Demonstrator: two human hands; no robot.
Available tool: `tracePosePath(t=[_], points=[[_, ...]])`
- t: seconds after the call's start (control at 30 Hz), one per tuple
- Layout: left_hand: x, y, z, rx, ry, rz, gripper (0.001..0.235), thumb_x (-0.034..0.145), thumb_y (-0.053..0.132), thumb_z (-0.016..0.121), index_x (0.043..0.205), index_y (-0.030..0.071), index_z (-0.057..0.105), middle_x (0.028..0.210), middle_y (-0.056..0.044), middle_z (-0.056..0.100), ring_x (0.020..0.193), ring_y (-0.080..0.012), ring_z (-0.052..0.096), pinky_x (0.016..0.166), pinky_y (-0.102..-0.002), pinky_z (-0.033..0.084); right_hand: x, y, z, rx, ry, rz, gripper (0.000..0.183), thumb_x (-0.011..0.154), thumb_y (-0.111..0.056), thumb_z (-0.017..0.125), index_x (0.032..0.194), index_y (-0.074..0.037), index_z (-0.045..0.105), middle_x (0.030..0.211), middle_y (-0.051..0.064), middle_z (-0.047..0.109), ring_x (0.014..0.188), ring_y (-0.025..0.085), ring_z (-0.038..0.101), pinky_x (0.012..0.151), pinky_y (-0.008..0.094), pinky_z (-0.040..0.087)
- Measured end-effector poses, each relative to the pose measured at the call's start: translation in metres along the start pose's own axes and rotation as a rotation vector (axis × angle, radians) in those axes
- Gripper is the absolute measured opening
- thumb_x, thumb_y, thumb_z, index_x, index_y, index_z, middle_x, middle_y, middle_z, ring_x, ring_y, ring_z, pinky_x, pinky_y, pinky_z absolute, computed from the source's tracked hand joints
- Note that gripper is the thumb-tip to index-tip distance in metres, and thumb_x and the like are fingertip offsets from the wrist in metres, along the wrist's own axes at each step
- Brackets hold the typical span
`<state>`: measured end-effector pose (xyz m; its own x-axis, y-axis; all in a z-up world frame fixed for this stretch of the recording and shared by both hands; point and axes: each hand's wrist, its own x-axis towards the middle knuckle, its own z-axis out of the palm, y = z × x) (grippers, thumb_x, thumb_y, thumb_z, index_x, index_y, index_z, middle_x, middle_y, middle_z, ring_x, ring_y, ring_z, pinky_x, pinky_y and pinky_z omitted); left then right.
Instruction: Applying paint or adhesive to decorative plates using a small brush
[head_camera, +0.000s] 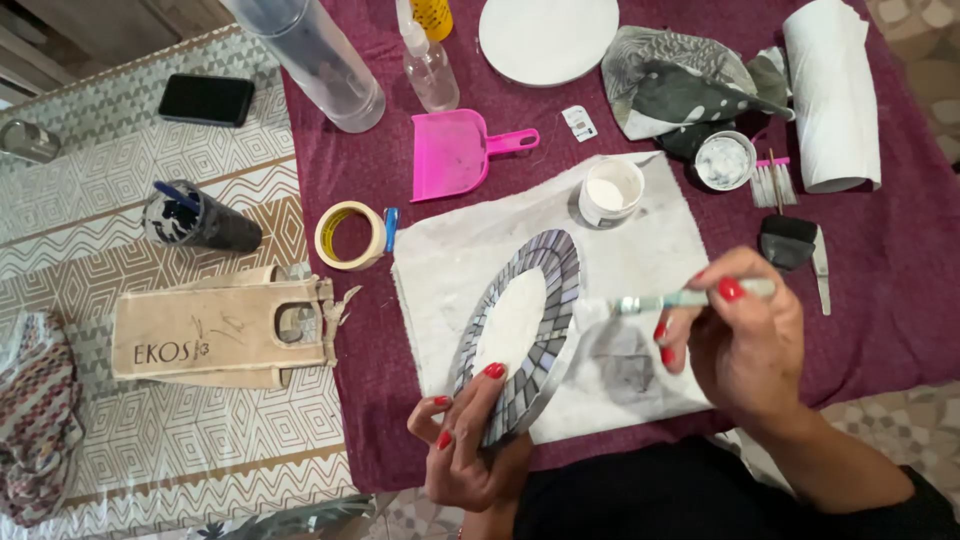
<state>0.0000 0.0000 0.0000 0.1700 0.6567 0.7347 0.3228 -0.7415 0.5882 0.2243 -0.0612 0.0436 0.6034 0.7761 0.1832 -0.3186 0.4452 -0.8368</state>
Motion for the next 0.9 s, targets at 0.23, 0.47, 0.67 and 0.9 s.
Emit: tracePosePath(t=[0.23, 0.47, 0.67, 0.9], points=[[-0.009, -0.007, 0.006, -0.088, 0.072, 0.088, 0.033, 0.098, 0.024, 0.06, 0.104, -0.002, 0.04, 0.096, -0.015, 0.079, 0.078, -0.0258, 0.082, 0.104, -0.046, 0.035, 0.027, 0.012, -0.021, 0.009, 0.141, 0.073, 0.012, 0.103, -0.006, 0.047, 0.1, -0.003, 0.058, 0.067, 0.02, 0.066, 0.041, 0.022, 0.057, 0.039, 0.027, 0.046], [-0.004, -0.006, -0.002, 0.003, -0.022, 0.033, 0.032, 0.092, 0.026, 0.062, 0.102, -0.003, 0.072, 0.103, -0.01, 0.08, 0.085, -0.0162, 0.081, 0.103, -0.036, 0.033, 0.006, -0.015, 0.007, -0.452, 0.082, -0.092, 0.035, 0.101, -0.029, 0.045, 0.086, -0.003, 0.063, 0.065, 0.017, 0.066, 0.041, 0.019, 0.058, 0.041, 0.027, 0.047], [0.006, -0.002, 0.009, 0.093, 0.011, 0.044, 0.022, 0.09, 0.005, 0.054, 0.101, 0.002, 0.073, 0.097, -0.006, 0.08, 0.082, -0.0133, 0.081, 0.097, -0.035, 0.038, -0.059, -0.005, -0.014, -1.15, -0.531, -0.541, 0.04, 0.101, -0.034, 0.04, 0.089, -0.007, 0.065, 0.088, 0.002, 0.071, 0.066, 0.01, 0.073, 0.067, 0.026, 0.055], [0.01, -0.001, 0.013, 0.071, 0.057, 0.035, 0.022, 0.088, 0.003, 0.053, 0.099, 0.003, 0.072, 0.093, -0.009, 0.08, 0.078, -0.0127, 0.079, 0.095, -0.033, 0.039, -0.054, -0.046, -0.007, -0.872, 0.184, 1.113, 0.03, 0.09, -0.01, 0.072, 0.11, 0.005, 0.089, 0.061, 0.031, 0.077, 0.043, 0.034, 0.063, 0.038, 0.04, 0.046]])
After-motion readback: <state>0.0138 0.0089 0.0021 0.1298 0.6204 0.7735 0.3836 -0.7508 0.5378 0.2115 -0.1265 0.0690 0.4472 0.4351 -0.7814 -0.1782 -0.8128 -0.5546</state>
